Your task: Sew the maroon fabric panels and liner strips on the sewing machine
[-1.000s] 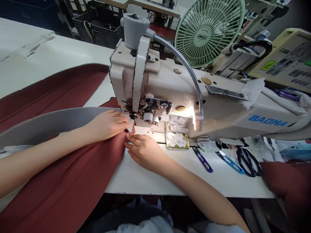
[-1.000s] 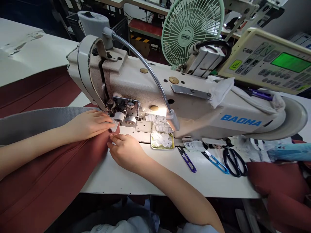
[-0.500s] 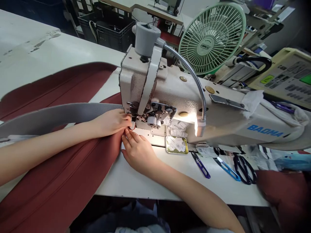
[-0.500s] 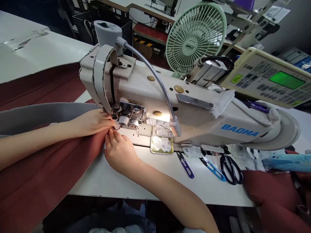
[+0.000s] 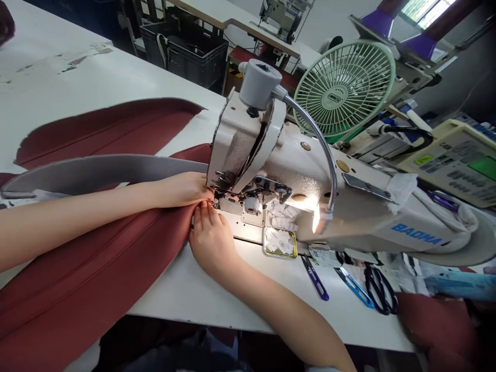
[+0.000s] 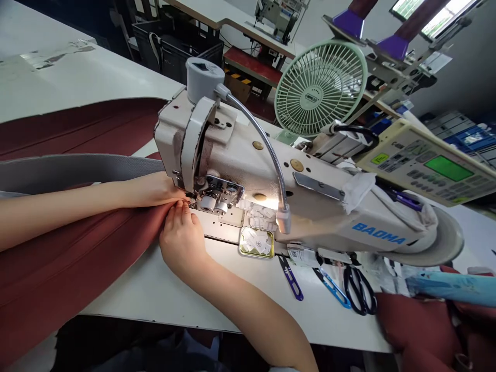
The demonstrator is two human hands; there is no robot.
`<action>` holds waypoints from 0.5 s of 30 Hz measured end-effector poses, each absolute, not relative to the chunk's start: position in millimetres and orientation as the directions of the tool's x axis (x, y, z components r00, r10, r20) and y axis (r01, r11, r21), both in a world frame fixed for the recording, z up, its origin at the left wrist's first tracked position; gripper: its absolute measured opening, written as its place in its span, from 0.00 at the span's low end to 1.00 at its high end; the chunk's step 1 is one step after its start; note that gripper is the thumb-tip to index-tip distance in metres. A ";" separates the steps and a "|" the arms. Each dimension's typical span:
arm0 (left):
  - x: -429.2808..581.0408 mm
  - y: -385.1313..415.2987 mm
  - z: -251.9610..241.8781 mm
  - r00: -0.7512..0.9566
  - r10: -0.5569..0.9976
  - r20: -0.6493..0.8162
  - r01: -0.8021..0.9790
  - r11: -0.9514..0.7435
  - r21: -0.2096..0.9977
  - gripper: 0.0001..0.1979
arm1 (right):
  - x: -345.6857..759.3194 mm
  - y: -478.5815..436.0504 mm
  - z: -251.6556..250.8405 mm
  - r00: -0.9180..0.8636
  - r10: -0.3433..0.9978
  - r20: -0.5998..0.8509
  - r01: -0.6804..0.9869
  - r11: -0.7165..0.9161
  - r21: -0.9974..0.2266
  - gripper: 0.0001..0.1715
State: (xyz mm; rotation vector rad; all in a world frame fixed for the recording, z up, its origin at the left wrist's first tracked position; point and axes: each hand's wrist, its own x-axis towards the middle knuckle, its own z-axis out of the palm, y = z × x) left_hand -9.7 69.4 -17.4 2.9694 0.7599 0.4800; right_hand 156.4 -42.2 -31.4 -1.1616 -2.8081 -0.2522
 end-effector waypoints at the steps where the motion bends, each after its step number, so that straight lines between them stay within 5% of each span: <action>1: -10.3 71.3 -19.3 0.835 0.468 0.289 0.456 -0.883 0.114 0.12 | 156.6 -41.0 -30.1 -0.702 0.696 0.151 0.712 0.694 0.107 0.27; 15: -6.3 84.2 -22.1 0.765 0.515 0.386 0.473 -0.857 0.206 0.10 | 157.0 -31.5 -32.5 -0.635 0.752 0.177 0.765 0.644 0.010 0.27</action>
